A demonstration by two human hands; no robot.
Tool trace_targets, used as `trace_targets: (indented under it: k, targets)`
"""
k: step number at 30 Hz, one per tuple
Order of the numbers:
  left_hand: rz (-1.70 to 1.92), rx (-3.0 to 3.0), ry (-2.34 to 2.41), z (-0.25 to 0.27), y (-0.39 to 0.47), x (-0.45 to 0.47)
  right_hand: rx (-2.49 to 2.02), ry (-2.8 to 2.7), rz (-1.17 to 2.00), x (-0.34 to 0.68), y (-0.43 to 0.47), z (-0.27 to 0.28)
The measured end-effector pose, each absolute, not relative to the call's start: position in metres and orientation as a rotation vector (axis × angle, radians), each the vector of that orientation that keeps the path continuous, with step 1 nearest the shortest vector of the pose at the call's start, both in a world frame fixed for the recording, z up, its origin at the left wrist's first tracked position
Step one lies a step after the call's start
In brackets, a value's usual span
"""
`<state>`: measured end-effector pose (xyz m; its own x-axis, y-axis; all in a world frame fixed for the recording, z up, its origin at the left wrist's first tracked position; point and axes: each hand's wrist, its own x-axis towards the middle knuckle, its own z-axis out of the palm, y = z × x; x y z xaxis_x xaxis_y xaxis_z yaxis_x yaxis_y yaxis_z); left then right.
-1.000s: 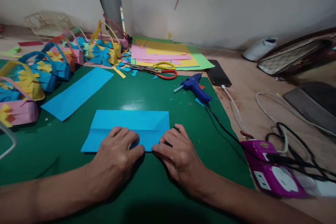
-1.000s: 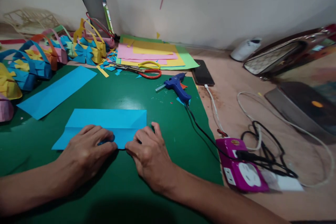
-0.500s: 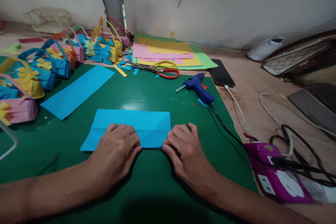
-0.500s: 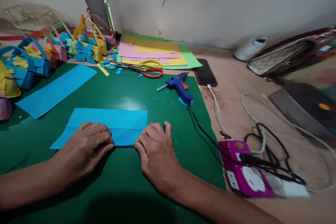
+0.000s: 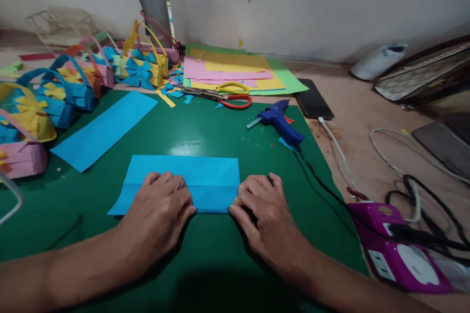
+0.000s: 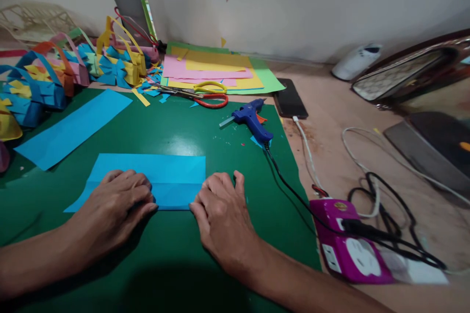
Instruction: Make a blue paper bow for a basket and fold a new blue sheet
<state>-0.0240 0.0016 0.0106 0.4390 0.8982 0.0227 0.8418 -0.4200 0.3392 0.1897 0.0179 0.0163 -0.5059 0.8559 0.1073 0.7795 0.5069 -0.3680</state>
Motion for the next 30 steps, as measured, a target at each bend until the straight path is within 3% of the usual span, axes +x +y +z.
trace_targets:
  k: [30]
  targets:
    - [0.211,2.515,1.493,0.0138,0.0047,-0.0235,-1.344,-2.517,0.378,0.1917,0.0216,0.0178]
